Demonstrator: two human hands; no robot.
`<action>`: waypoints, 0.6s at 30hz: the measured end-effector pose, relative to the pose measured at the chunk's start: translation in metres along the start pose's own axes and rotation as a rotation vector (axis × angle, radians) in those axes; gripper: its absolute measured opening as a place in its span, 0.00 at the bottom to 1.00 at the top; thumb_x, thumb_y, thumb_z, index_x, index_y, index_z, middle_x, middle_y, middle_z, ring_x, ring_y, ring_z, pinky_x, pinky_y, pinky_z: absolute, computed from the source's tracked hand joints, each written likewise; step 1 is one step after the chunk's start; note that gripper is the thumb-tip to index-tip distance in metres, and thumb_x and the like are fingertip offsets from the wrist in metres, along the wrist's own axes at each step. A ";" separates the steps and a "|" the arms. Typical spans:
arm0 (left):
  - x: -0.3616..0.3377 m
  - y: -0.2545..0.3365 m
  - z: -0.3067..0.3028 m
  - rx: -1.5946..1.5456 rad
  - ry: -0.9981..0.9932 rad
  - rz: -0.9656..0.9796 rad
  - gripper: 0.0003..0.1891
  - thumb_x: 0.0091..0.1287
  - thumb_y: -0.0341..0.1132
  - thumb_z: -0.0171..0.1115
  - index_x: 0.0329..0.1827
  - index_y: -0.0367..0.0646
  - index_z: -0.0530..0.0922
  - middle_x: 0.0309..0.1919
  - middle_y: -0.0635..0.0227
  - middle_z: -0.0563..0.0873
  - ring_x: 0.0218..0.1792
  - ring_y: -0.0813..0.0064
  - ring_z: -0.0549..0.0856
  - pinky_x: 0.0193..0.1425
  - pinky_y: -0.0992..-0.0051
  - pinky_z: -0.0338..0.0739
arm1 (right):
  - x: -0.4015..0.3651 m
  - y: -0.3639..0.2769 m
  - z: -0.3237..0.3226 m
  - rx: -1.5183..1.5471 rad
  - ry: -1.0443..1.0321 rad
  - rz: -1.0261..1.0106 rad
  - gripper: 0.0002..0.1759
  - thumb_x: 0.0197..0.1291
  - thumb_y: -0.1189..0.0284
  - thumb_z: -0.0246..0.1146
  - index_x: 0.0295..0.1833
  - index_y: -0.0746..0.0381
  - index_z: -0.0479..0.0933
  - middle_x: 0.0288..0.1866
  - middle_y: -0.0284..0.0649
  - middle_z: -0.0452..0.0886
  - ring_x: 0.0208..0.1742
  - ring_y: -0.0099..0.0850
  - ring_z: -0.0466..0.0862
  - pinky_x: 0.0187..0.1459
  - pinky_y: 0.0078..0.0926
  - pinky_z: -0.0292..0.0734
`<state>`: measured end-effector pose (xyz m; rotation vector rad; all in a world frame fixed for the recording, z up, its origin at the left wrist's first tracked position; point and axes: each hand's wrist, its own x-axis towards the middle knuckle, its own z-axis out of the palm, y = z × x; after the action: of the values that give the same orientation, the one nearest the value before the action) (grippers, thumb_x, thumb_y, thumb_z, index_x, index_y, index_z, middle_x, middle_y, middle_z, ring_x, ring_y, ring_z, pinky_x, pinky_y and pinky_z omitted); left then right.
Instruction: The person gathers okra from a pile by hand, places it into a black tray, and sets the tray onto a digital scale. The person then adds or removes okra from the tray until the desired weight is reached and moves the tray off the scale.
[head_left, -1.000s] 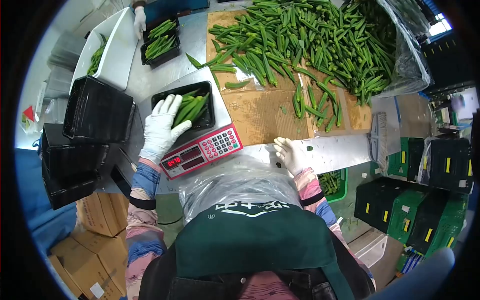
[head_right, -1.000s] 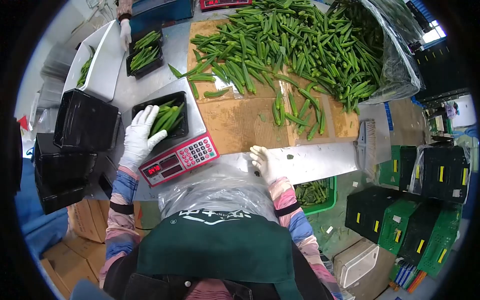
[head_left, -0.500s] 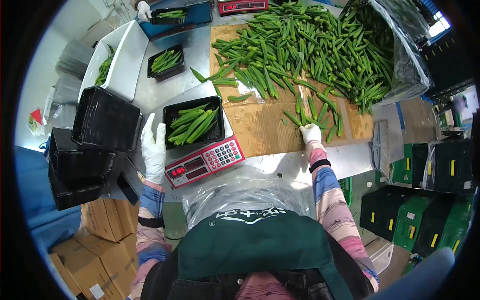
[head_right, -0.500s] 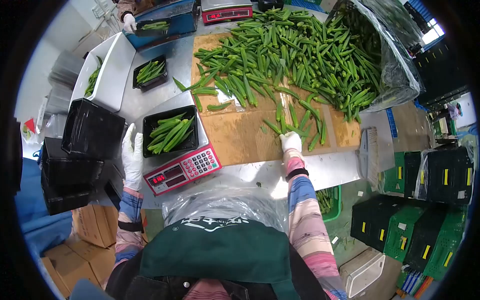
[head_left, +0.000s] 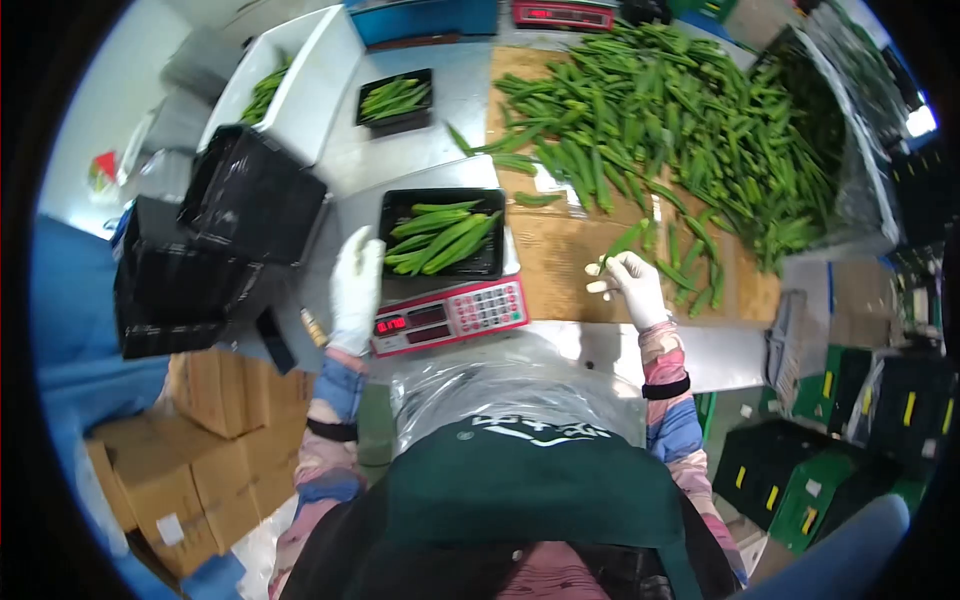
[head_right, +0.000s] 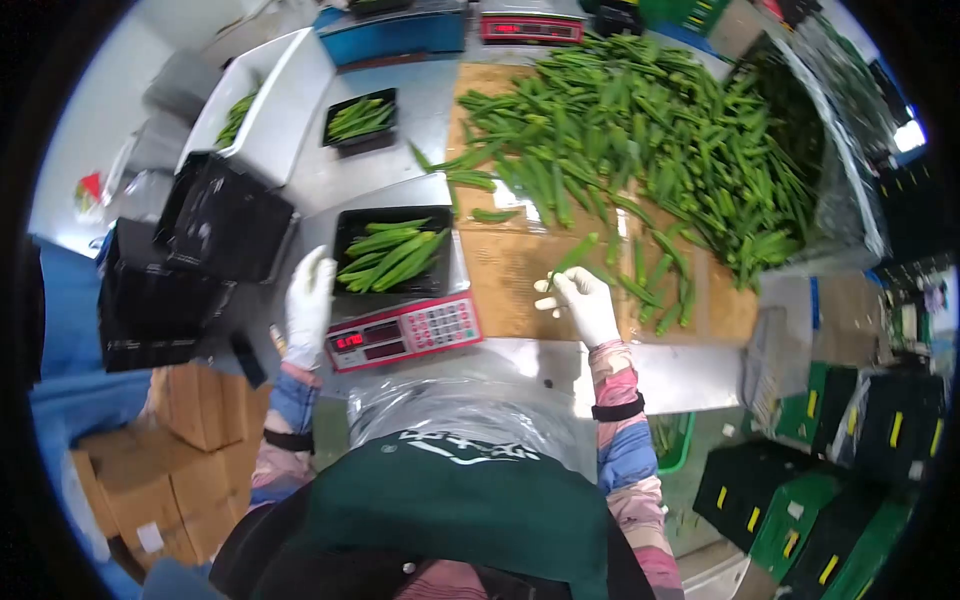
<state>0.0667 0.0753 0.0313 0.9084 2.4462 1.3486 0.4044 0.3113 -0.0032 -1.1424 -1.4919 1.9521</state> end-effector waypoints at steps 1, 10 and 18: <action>0.004 -0.009 0.004 0.035 0.007 0.008 0.21 0.76 0.42 0.62 0.65 0.40 0.79 0.52 0.60 0.87 0.52 0.72 0.85 0.59 0.70 0.78 | 0.004 -0.014 0.021 -0.104 -0.040 0.015 0.11 0.75 0.68 0.59 0.51 0.66 0.78 0.41 0.43 0.88 0.36 0.27 0.88 0.32 0.21 0.79; 0.019 -0.014 -0.007 -0.018 -0.364 -0.383 0.18 0.74 0.45 0.59 0.49 0.36 0.81 0.31 0.65 0.86 0.22 0.76 0.84 0.27 0.73 0.81 | 0.045 0.020 0.112 -0.428 -0.062 -0.448 0.17 0.67 0.73 0.65 0.60 0.61 0.81 0.45 0.40 0.86 0.43 0.23 0.84 0.45 0.22 0.80; 0.062 -0.025 -0.007 -0.290 -0.394 -0.431 0.16 0.77 0.44 0.56 0.46 0.37 0.80 0.27 0.65 0.85 0.15 0.80 0.81 0.17 0.80 0.74 | -0.011 0.071 0.034 -0.178 0.080 0.110 0.14 0.72 0.70 0.62 0.57 0.66 0.82 0.39 0.36 0.87 0.33 0.20 0.83 0.35 0.17 0.76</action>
<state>0.0040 0.0977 0.0219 0.4815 1.9378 1.1889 0.3934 0.2598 -0.0625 -1.3885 -1.6168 1.8492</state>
